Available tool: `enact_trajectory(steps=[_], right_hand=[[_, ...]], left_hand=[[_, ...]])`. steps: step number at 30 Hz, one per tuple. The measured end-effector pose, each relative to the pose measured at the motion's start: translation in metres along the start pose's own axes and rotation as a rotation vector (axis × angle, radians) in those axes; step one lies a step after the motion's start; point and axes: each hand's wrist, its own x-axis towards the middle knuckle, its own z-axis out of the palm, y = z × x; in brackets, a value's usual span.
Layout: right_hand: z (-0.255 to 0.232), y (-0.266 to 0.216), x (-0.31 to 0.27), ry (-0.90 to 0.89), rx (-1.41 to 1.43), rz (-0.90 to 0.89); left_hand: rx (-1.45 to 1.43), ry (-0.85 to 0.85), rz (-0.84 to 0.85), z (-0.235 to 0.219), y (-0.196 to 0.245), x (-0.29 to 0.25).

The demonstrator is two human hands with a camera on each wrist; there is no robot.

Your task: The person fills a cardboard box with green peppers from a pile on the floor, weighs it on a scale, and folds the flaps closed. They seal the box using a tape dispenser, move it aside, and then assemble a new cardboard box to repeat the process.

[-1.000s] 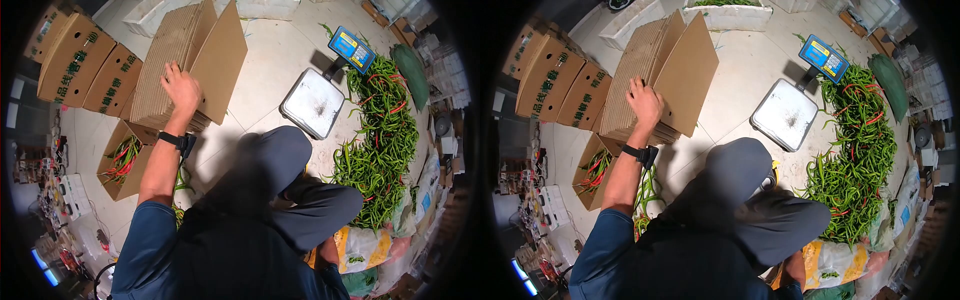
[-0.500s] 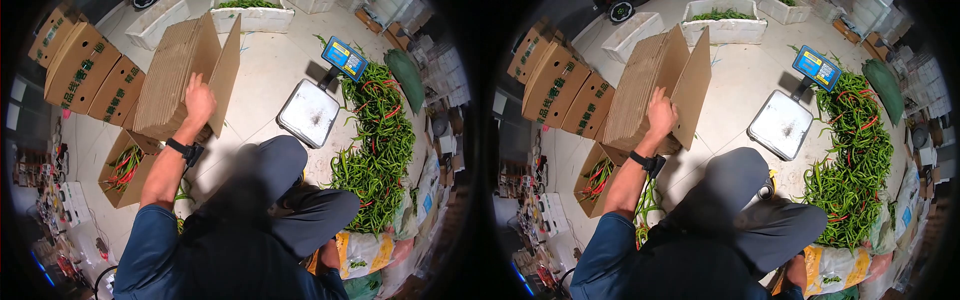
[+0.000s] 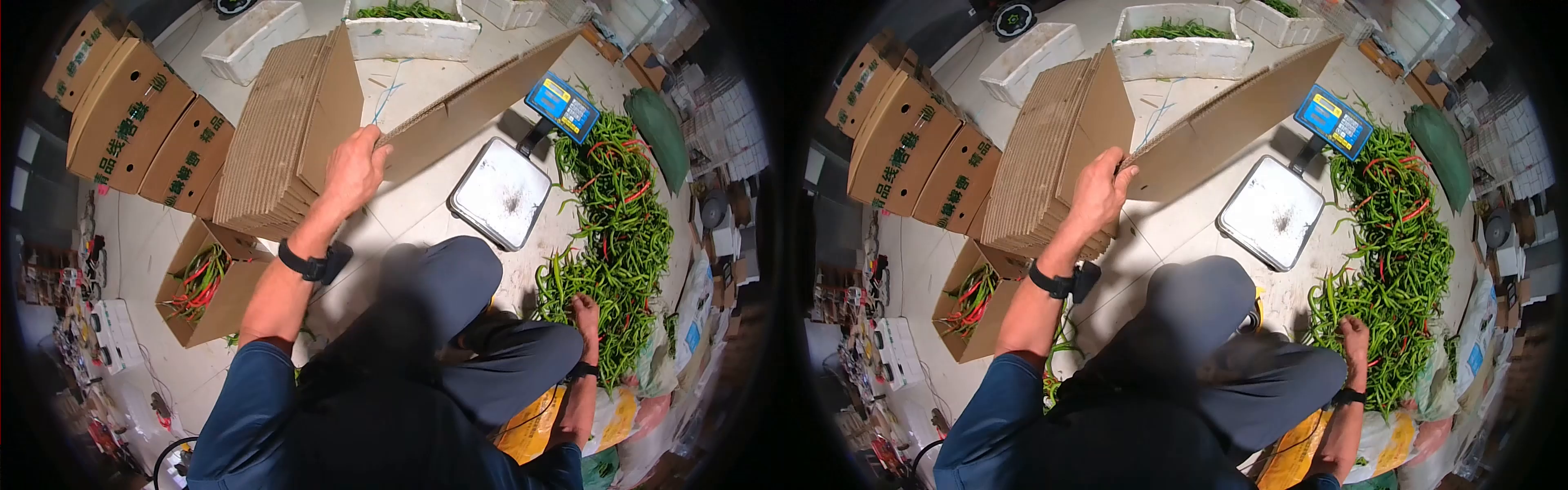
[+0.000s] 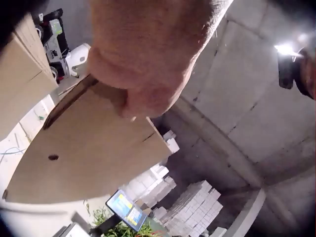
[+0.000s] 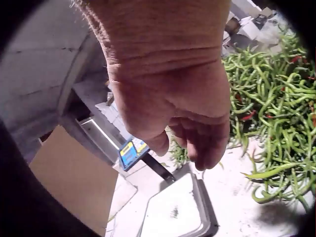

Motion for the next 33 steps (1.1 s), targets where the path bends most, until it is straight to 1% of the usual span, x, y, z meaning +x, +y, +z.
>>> enact_trajectory(steps=[1, 2, 3, 4, 5, 7, 8, 9, 11, 12, 13, 14, 15, 16, 17, 18, 20, 21, 22, 23, 24, 25, 27, 28, 29, 31, 32, 33], right_hand=[[-0.003, -0.012, 0.013, -0.004, 0.029, -0.044], [-0.007, -0.023, 0.025, -0.031, -0.033, -0.098], [-0.003, -0.044, 0.027, -0.03, -0.037, -0.133], [-0.002, -0.063, 0.029, -0.034, -0.068, -0.196], [-0.002, -0.081, 0.029, -0.038, -0.099, -0.259], [0.004, -0.122, 0.022, -0.003, -0.073, -0.32], [0.004, -0.133, 0.026, 0.03, -0.024, -0.341], [0.007, -0.15, 0.022, 0.096, 0.042, -0.365], [0.01, -0.179, 0.02, 0.237, 0.088, -0.52], [0.008, -0.193, 0.017, 0.248, 0.129, -0.59], [0.006, -0.206, 0.016, 0.259, 0.17, -0.662], [0.005, -0.218, 0.015, 0.246, 0.209, -0.768], [0.001, -0.231, 0.013, 0.257, 0.174, -0.866], [-0.002, -0.242, 0.01, 0.257, 0.106, -0.878], [-0.006, -0.249, 0.007, 0.26, 0.035, -0.887], [-0.017, -0.245, 0.014, 0.267, 0.028, -0.886], [-0.048, -0.229, 0.036, -0.04, -0.027, -0.535], [-0.043, -0.227, 0.031, 0.048, -0.084, -0.499], [-0.048, -0.216, 0.037, 0.011, -0.102, -0.447], [-0.054, -0.206, 0.042, -0.027, -0.12, -0.394], [-0.05, -0.202, 0.038, -0.083, -0.17, -0.416], [-0.04, -0.2, 0.031, -0.059, -0.138, -0.423], [-0.041, -0.188, 0.037, -0.092, -0.084, -0.375], [-0.042, -0.185, 0.039, -0.091, -0.083, -0.369], [-0.043, -0.182, 0.041, -0.065, -0.061, -0.396], [-0.042, -0.184, 0.041, -0.019, -0.043, -0.422], [-0.049, -0.185, 0.045, -0.033, -0.068, -0.429], [-0.053, -0.187, 0.047, -0.048, -0.094, -0.436]], left_hand=[[-0.001, 0.012, -0.003, -0.001, 0.002, 0.001], [-0.001, 0.063, 0.028, -0.002, 0.004, -0.003], [-0.001, 0.111, 0.055, -0.005, 0.007, -0.007], [-0.014, 0.193, 0.089, -0.012, 0.01, -0.009], [-0.013, 0.196, 0.078, -0.024, 0.011, -0.008], [-0.066, 0.12, 0.121, -0.054, 0.006, -0.006], [-0.094, 0.077, 0.106, -0.068, 0.009, -0.007], [-0.091, 0.077, 0.105, -0.071, 0.009, -0.005], [0.043, 0.069, 0.393, -0.074, 0.008, -0.004], [0.036, 0.077, 0.465, -0.064, 0.01, -0.002], [0.041, 0.08, 0.459, -0.056, 0.016, 0.0], [0.028, 0.026, 0.521, -0.047, 0.022, 0.004], [0.012, -0.029, 0.584, -0.038, 0.028, 0.008], [0.007, -0.027, 0.584, -0.029, 0.033, 0.011], [-0.037, -0.049, 0.619, -0.02, 0.037, 0.015], [-0.083, -0.072, 0.655, -0.011, 0.04, 0.018], [-0.117, -0.038, 0.679, 0.003, 0.039, 0.026], [-0.139, -0.005, 0.699, 0.01, 0.037, 0.031], [-0.145, -0.005, 0.699, 0.018, 0.035, 0.036], [-0.175, 0.033, 0.67, 0.026, 0.033, 0.04], [-0.203, 0.07, 0.641, 0.034, 0.031, 0.045], [-0.208, 0.065, 0.64, 0.043, 0.031, 0.048], [-0.354, 0.097, 0.425, 0.06, 0.03, 0.054], [-0.393, 0.072, 0.37, 0.066, 0.029, 0.057], [-0.394, 0.066, 0.37, 0.073, 0.029, 0.059], [-0.48, 0.134, 0.218, 0.086, 0.033, 0.062], [-0.447, 0.167, 0.214, 0.092, 0.034, 0.066], [-0.449, 0.162, 0.212, 0.097, 0.034, 0.068]])
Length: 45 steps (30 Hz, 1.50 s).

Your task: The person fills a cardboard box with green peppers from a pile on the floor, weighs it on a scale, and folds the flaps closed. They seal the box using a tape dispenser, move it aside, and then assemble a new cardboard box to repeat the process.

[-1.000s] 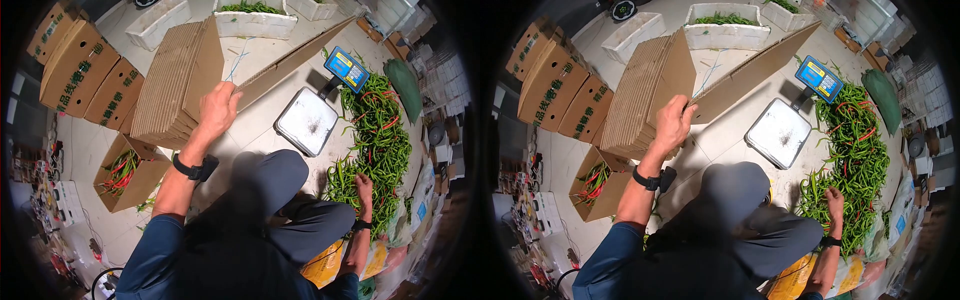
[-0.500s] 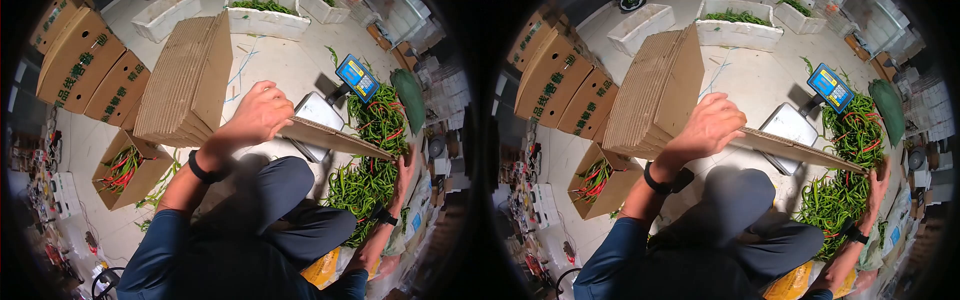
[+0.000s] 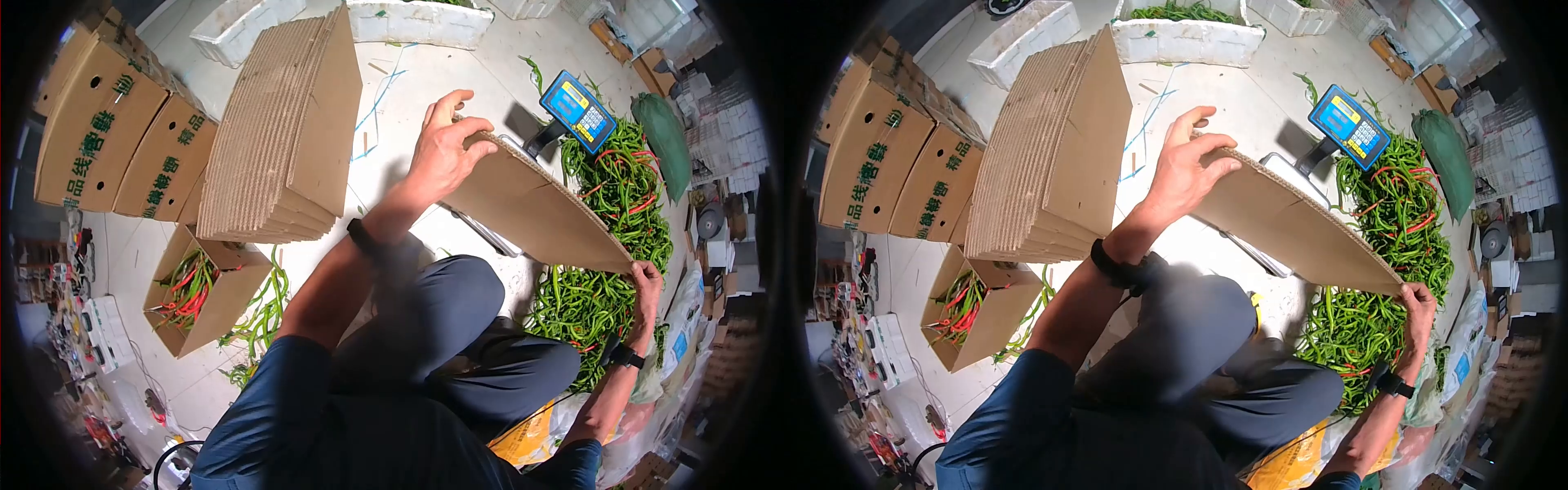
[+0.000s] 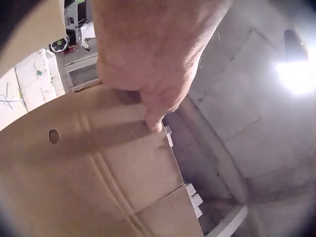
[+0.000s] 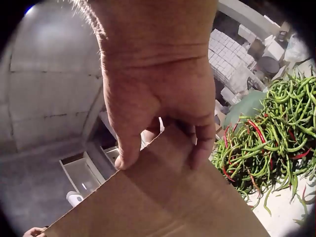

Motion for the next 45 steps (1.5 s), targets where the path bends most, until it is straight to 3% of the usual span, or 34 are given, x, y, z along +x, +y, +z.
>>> enact_trajectory(steps=[3, 5, 8, 10, 12, 14, 16, 19, 23, 25, 26, 29, 30, 32, 36, 38, 41, 42, 43, 44, 45], right_hand=[[-0.007, 0.003, 0.005, 0.002, -0.013, 0.004], [0.001, 0.008, 0.005, 0.034, 0.039, 0.027], [-0.002, 0.016, 0.007, 0.07, 0.073, 0.051], [0.002, 0.007, 0.009, -0.02, 0.056, 0.163], [0.014, -0.008, 0.009, -0.026, 0.102, 0.23], [0.033, -0.034, 0.005, 0.018, 0.146, 0.303], [0.024, -0.028, 0.012, -0.103, 0.158, 0.315], [0.018, -0.026, 0.018, -0.117, 0.193, 0.333], [0.024, -0.036, 0.026, -0.094, 0.103, 0.34], [0.031, -0.025, 0.034, 0.104, -0.046, 0.263], [0.021, 0.01, 0.05, 0.173, -0.245, 0.165], [0.046, -0.034, 0.04, 0.165, -0.042, 0.09], [0.04, -0.037, 0.041, 0.082, -0.019, 0.138], [0.026, -0.01, 0.052, 0.097, -0.204, -0.063], [0.023, -0.017, 0.046, 0.111, 0.098, -0.01], [0.017, -0.006, 0.05, 0.055, 0.387, 0.129], [0.052, 0.021, 0.062, 0.173, 0.394, -0.106], [0.04, 0.044, 0.061, -0.027, 0.218, -0.026], [0.07, 0.011, 0.06, -0.029, 0.029, 0.002], [0.087, 0.019, 0.065, -0.083, -0.317, -0.207], [0.098, -0.016, 0.066, -0.164, -0.613, -0.347]], left_hand=[[-0.127, 0.001, -0.078, 0.016, -0.006, 0.006], [-0.055, 0.121, -0.148, 0.025, -0.008, 0.011], [-0.165, 0.147, -0.264, 0.043, -0.018, 0.012], [-0.093, 0.186, -0.28, 0.046, -0.024, 0.014], [-0.34, 0.166, -0.505, 0.042, -0.014, 0.019], [-0.382, 0.217, -0.559, 0.058, -0.03, 0.017], [-0.294, 0.179, -0.507, 0.065, -0.038, 0.019], [-0.34, 0.064, -0.48, 0.058, -0.03, 0.021], [-0.376, 0.031, -0.477, 0.058, -0.029, 0.026], [-0.57, -0.118, -0.45, 0.065, -0.023, 0.029], [-0.658, -0.182, -0.441, 0.066, -0.02, 0.029], [-0.637, -0.342, -0.419, 0.086, -0.001, 0.039], [-0.623, -0.324, -0.422, 0.093, -0.003, 0.045], [-0.602, -0.394, -0.393, 0.106, -0.008, 0.057], [-0.68, -0.368, -0.35, 0.132, -0.029, 0.082], [-0.707, -0.41, -0.332, 0.146, -0.039, 0.089], [-0.483, -0.384, -0.19, 0.164, -0.054, 0.093], [-0.502, -0.399, -0.181, 0.165, -0.049, 0.097], [-0.309, -0.428, -0.137, 0.16, -0.036, 0.098], [-0.115, -0.452, -0.087, 0.16, -0.028, 0.098], [0.061, -0.464, -0.02, 0.168, -0.028, 0.096]])
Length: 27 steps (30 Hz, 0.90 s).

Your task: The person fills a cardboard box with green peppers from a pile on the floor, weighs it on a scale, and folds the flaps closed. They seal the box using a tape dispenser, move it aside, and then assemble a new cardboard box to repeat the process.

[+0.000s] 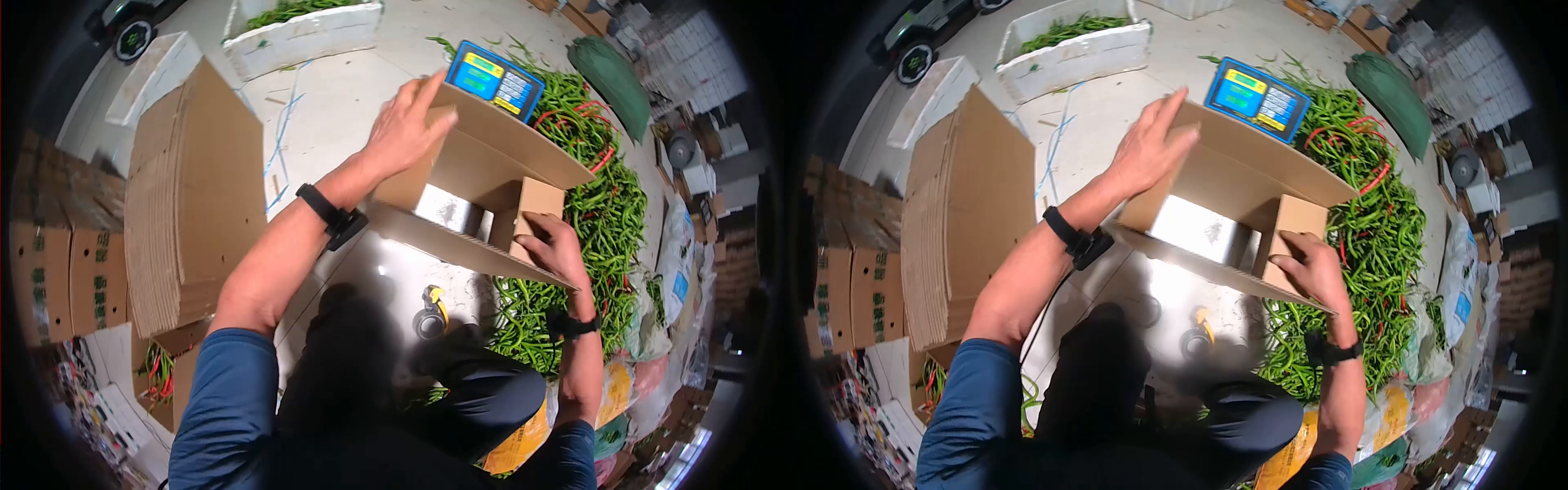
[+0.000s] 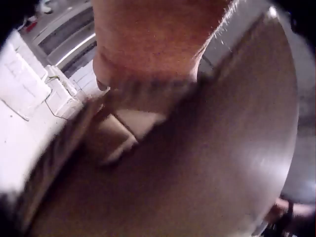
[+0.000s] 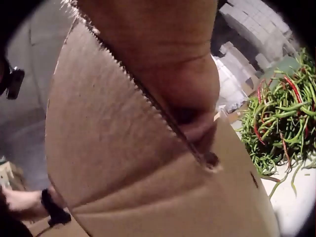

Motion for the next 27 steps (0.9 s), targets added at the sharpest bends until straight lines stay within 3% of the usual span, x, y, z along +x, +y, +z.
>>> enact_trajectory(steps=[1, 3, 5, 7, 8, 9, 11, 13, 15, 16, 19, 21, 23, 25, 27], right_hand=[[0.001, 0.002, 0.007, -0.014, 0.075, -0.027], [-0.023, 0.007, 0.012, -0.219, 0.766, 0.491], [-0.024, 0.024, -0.002, -0.202, 0.817, 0.467], [-0.024, 0.029, -0.021, -0.163, 0.928, 0.258], [-0.027, 0.03, -0.033, -0.233, 1.143, 0.198], [-0.036, 0.019, -0.038, -0.275, 1.048, 0.148], [-0.044, 0.0, -0.043, -0.234, 0.549, 0.043], [-0.041, -0.02, -0.041, -0.099, 0.174, 0.021], [-0.028, -0.028, -0.037, -0.175, -0.104, 0.075], [-0.018, -0.024, -0.037, -0.053, -0.145, 0.032], [-0.026, -0.018, -0.042, 0.023, 0.214, 0.114], [-0.031, 0.016, -0.049, -0.062, 0.621, 0.3], [-0.044, 0.019, -0.059, -0.047, 0.89, 0.18], [-0.051, 0.001, -0.067, -0.089, 0.784, 0.1], [-0.037, -0.007, -0.07, 0.016, 0.549, 0.281]], left_hand=[[-0.013, -0.01, 0.015, 0.006, 0.0, -0.002], [0.518, 0.192, 0.229, 0.015, 0.001, 0.001], [0.43, 0.184, 0.249, 0.018, -0.003, -0.002], [0.498, 0.135, 0.301, 0.016, -0.004, -0.008], [0.495, 0.129, 0.303, 0.013, -0.006, -0.01], [0.492, 0.128, 0.365, 0.01, -0.01, -0.013], [0.489, 0.118, 0.43, 0.002, -0.021, -0.023], [0.528, -0.214, 0.355, -0.001, -0.032, -0.041], [0.517, -0.29, 0.355, -0.012, -0.02, -0.063], [0.504, -0.365, 0.353, -0.018, -0.013, -0.069], [0.374, -0.312, 0.268, -0.023, -0.007, -0.059], [0.369, -0.284, 0.295, -0.012, -0.022, -0.048], [0.345, -0.273, 0.315, 0.001, -0.034, -0.037], [0.292, -0.293, 0.275, 0.004, -0.041, -0.018], [0.257, -0.31, 0.264, 0.006, -0.049, 0.001]])
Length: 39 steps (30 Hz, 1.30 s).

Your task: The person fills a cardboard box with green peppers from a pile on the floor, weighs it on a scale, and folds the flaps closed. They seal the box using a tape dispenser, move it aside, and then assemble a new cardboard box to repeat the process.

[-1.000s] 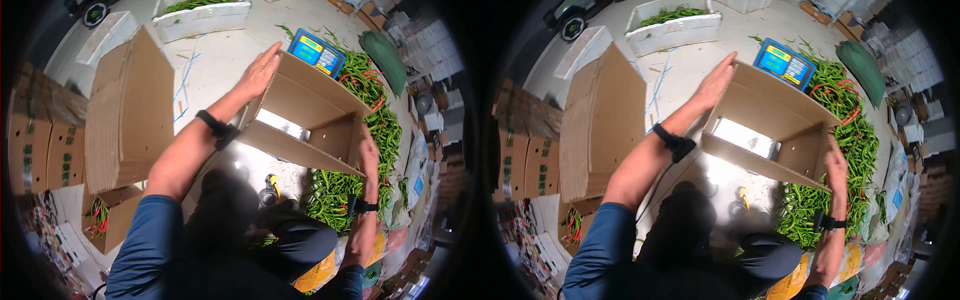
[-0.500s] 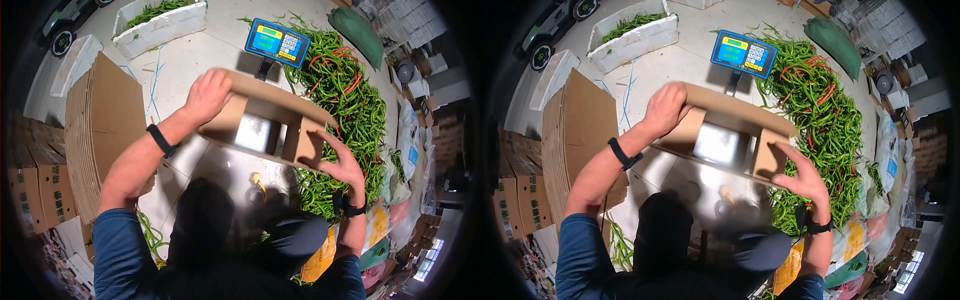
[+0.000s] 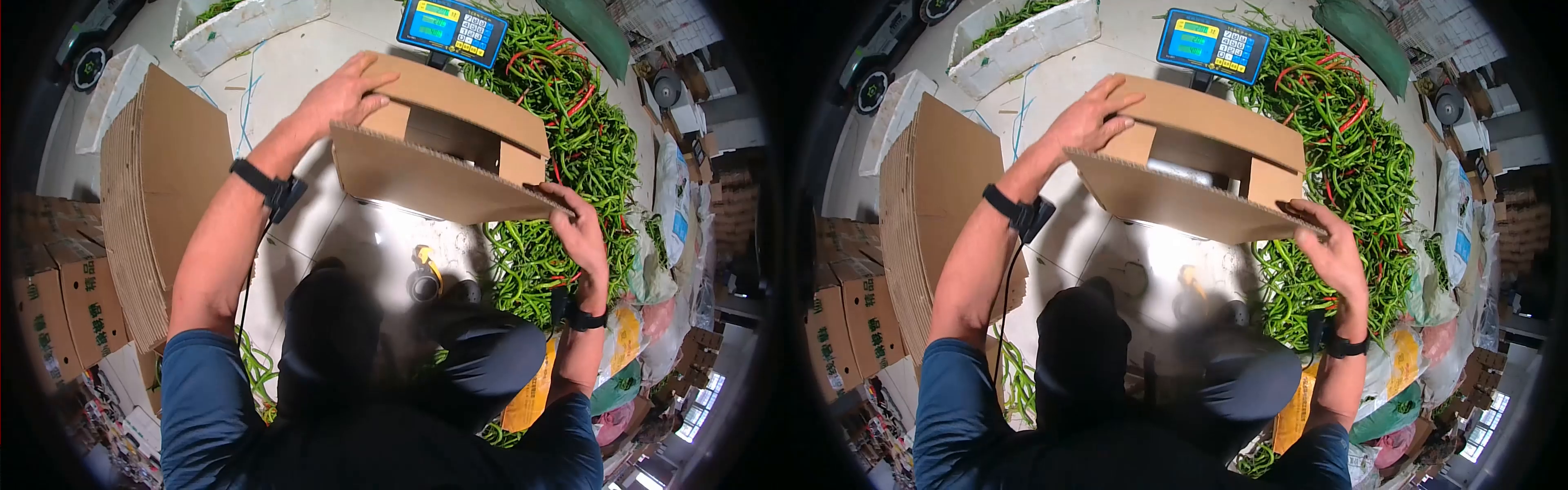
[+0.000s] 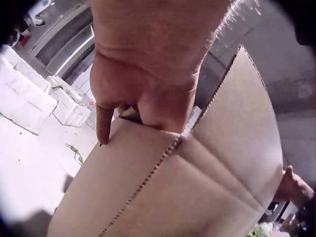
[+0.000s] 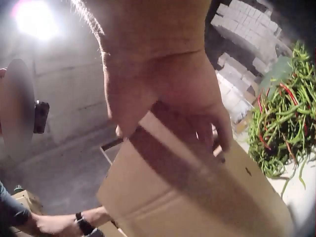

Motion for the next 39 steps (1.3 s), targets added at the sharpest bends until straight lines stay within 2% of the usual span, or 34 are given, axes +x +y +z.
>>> enact_trajectory(steps=[2, 4, 6, 8, 9, 10, 12, 13, 14, 16, 18, 20, 21, 23, 24, 26, 28, 29, 30, 31, 32, 34, 35, 36, 38, 39], right_hand=[[0.014, -0.002, 0.01, 0.231, -0.004, 0.065], [0.013, -0.015, 0.028, 0.283, -0.095, 0.04], [0.008, -0.015, 0.044, 0.364, -0.066, -0.037], [-0.003, 0.017, 0.063, 0.415, 0.277, -0.13], [0.003, 0.004, 0.065, 0.487, 0.244, -0.136], [0.009, 0.006, 0.067, 0.48, 0.244, -0.129], [0.019, 0.013, 0.075, 0.576, 0.238, -0.257], [0.022, 0.023, 0.077, 0.66, 0.224, -0.248], [0.025, 0.028, 0.078, 0.656, 0.227, -0.245], [0.034, 0.029, 0.077, 0.78, 0.307, -0.34], [0.035, 0.025, 0.072, 0.757, 0.25, -0.283], [0.041, 0.008, 0.07, 0.699, 0.366, -0.028], [0.043, 0.013, 0.07, 0.677, 0.352, -0.018], [0.045, 0.013, 0.071, 0.68, 0.301, 0.065], [0.047, 0.02, 0.076, 0.711, 0.289, 0.078], [0.048, 0.029, 0.085, 0.688, 0.217, 0.109], [0.054, 0.044, 0.1, 0.423, 0.181, 0.228], [0.052, 0.05, 0.105, 0.423, 0.25, 0.278], [0.051, 0.049, 0.108, 0.424, 0.252, 0.267], [0.051, 0.049, 0.112, 0.419, 0.231, 0.23], [0.052, 0.05, 0.113, 0.415, 0.211, 0.198], [0.051, 0.052, 0.111, 0.395, 0.295, 0.194], [0.05, 0.053, 0.109, 0.376, 0.379, 0.196], [0.049, 0.053, 0.108, 0.379, 0.376, 0.19], [0.048, 0.052, 0.107, 0.364, 0.588, 0.25], [0.048, 0.045, 0.106, 0.338, 0.541, 0.258]], left_hand=[[-0.037, -0.009, -0.006, 0.002, -0.005, 0.009], [-0.336, -0.02, -0.187, 0.003, -0.006, 0.017], [-0.442, 0.004, -0.191, 0.004, -0.009, 0.017], [-0.658, 0.039, -0.138, 0.007, -0.014, 0.012], [-0.659, 0.04, -0.141, 0.005, -0.014, 0.01], [-0.689, 0.045, -0.152, 0.005, -0.014, 0.006], [-0.717, 0.05, -0.172, 0.001, -0.011, 0.0], [-0.731, 0.039, -0.172, -0.002, -0.006, -0.001], [-0.745, 0.028, -0.171, -0.004, -0.002, -0.002], [-0.73, 0.038, -0.179, -0.001, -0.004, -0.004], [-0.717, 0.04, -0.18, 0.003, -0.006, -0.006], [-0.604, 0.054, -0.131, 0.007, -0.013, -0.011], [-0.605, 0.053, -0.126, 0.003, -0.013, -0.012], [-0.808, -0.131, -0.282, -0.008, -0.012, -0.015], [-0.805, -0.124, -0.274, -0.01, -0.011, -0.016], [-1.093, -0.139, -0.399, -0.012, -0.009, -0.016], [-1.147, -0.163, -0.375, -0.016, -0.004, -0.02], [-1.147, -0.163, -0.383, -0.016, -0.002, -0.022], [-1.147, -0.16, -0.394, -0.017, -0.002, -0.022], [-0.961, -0.159, -0.334, -0.019, -0.003, -0.021], [-0.958, -0.153, -0.334, -0.014, 0.001, -0.021], [-0.851, 0.021, -0.374, -0.002, 0.014, -0.019], [-0.985, 0.049, -0.416, 0.001, 0.017, -0.018], [-0.986, 0.053, -0.409, 0.003, 0.018, -0.018], [-1.045, 0.092, -0.468, 0.004, 0.018, -0.02], [-1.045, 0.099, -0.465, 0.005, 0.017, -0.02]])
